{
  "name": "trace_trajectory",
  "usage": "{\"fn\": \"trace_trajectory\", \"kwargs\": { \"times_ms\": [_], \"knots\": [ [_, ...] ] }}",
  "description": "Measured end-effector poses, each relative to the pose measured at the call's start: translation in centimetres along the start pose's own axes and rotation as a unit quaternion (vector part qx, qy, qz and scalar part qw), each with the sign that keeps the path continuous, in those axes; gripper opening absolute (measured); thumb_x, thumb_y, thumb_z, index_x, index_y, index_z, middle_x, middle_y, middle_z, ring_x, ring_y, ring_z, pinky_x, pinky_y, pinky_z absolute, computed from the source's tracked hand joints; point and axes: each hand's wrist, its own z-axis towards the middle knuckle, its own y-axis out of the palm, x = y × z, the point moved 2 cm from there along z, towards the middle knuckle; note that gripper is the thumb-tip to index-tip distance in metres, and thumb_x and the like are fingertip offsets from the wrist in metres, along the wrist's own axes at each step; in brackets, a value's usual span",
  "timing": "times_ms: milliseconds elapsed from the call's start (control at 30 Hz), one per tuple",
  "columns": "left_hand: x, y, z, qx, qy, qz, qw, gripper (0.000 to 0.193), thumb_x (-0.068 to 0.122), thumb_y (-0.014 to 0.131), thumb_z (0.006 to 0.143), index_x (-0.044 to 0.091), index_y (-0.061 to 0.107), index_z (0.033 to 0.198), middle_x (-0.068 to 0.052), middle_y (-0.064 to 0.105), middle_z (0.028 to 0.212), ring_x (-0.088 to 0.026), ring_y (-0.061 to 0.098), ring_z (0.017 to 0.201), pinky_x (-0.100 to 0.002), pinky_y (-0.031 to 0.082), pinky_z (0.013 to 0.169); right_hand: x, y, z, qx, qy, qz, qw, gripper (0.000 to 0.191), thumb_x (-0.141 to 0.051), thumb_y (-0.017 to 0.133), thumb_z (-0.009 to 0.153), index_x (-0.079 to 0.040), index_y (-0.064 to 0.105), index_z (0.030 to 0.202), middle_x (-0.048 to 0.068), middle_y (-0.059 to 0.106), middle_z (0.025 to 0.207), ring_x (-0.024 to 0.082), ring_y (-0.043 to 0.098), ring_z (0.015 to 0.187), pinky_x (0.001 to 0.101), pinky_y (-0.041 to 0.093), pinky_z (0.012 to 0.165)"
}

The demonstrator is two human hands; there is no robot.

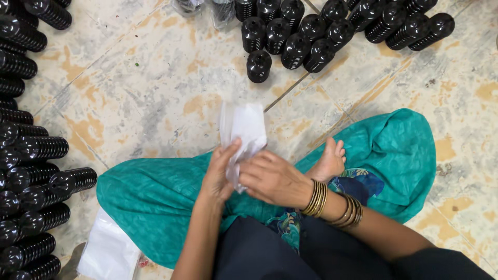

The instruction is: The person sits on the floor surrounded by black plastic bottles and inserts them one at a time into clear plastic bags, gathering the bag opening around each bottle and placing filled bags aside with the growing pile of bagged bottles.

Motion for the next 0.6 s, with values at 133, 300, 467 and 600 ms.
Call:
{"fn": "trace_trajectory", "kwargs": {
  "times_ms": [133,300,467,600],
  "knots": [
    [0.1,-0.8,1.3,-0.032,0.064,0.111,0.991,0.024,0.014,0.067,0.097,0.002,0.067,0.118,-0.008,0.074,0.103,-0.019,0.067,0.092,-0.035,0.056,0.081,0.3,-1.5,-1.0,0.011,0.044,0.113,0.993,0.041,-0.035,0.079,0.087,-0.009,0.063,0.115,0.008,0.067,0.129,0.027,0.066,0.118,0.0401,0.046,0.1],
    [0.5,-0.3,0.2,-0.045,0.108,0.278,0.953,0.027,0.014,0.063,0.097,0.0,0.069,0.119,-0.003,0.074,0.104,-0.01,0.066,0.095,-0.028,0.053,0.085,4.7,-4.1,-1.8,0.176,0.246,0.184,0.935,0.084,-0.041,0.084,0.079,-0.001,0.047,0.143,0.012,0.058,0.135,0.026,0.059,0.12,0.0356,0.047,0.102],
    [-0.2,0.7,-0.5,-0.103,0.066,0.32,0.94,0.03,0.015,0.063,0.095,0.0,0.071,0.12,-0.003,0.076,0.102,-0.009,0.066,0.09,-0.028,0.053,0.081,7.0,-1.7,-2.2,0.028,0.29,0.397,0.871,0.035,-0.025,0.076,0.097,0.001,0.071,0.121,0.003,0.075,0.11,0.008,0.062,0.101,0.0273,0.054,0.093],
    [0.3,-0.4,-0.9,-0.071,0.047,0.402,0.912,0.028,0.011,0.069,0.09,0.0,0.07,0.116,-0.005,0.077,0.093,-0.011,0.067,0.081,-0.03,0.054,0.074,8.5,-0.9,-2.8,0.131,0.326,0.413,0.84,0.025,-0.021,0.067,0.103,0.001,0.07,0.114,-0.004,0.069,0.095,0.001,0.058,0.089,0.0229,0.052,0.077]
  ]
}}
